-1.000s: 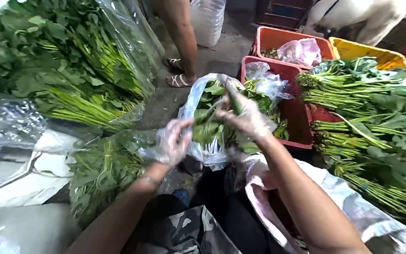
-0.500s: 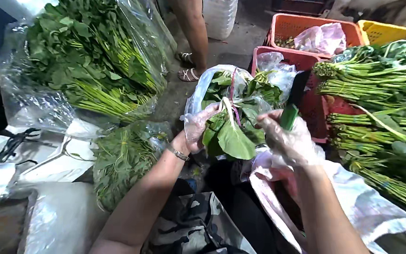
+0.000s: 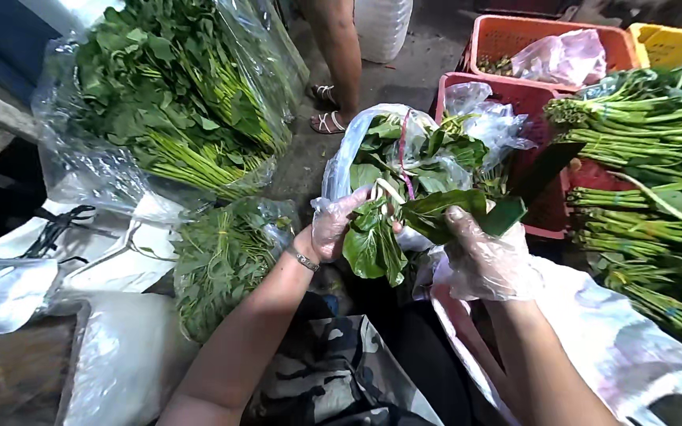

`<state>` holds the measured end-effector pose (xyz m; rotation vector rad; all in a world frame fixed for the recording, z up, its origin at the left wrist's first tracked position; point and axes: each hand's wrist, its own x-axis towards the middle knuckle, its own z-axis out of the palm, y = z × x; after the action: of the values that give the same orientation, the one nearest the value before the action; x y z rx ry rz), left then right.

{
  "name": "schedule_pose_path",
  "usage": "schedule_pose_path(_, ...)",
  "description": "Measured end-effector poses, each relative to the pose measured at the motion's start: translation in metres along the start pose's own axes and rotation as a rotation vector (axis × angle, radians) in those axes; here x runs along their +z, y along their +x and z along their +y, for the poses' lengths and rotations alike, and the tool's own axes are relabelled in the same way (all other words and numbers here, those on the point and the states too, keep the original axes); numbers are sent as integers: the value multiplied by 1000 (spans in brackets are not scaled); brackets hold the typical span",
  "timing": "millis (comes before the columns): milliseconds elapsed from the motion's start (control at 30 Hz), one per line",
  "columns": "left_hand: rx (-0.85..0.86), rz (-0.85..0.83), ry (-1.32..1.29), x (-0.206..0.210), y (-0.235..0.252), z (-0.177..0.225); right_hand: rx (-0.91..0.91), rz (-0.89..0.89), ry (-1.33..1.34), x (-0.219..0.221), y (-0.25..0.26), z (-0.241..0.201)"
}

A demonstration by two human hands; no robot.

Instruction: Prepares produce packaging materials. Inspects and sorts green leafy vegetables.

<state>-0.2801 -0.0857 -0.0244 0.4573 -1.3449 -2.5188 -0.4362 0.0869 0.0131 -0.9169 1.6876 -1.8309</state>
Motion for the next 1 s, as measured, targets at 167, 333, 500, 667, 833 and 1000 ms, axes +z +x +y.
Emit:
schedule_pose_path(167,38,-73,-45,-2,0,-2,88,-19,66,-1,-3,7)
schedule_pose_path(333,111,15,108,6,-3,3,17,-227,103,-22,-1,16)
schedule_pose_path(500,158,235,382,27,-4,12,-136,-52,-81,-25,8,-5)
schedule_pose_path(667,155,344,495,44,-6,11,24,-260,-151,3,7,8)
schedule_pose_path(833,147,290,382,34,-10,12,182,-252,17,-1,9,13)
schedule_pose_path(1000,136,192,346,28,-11,10,220,-316,28,-5,9,10)
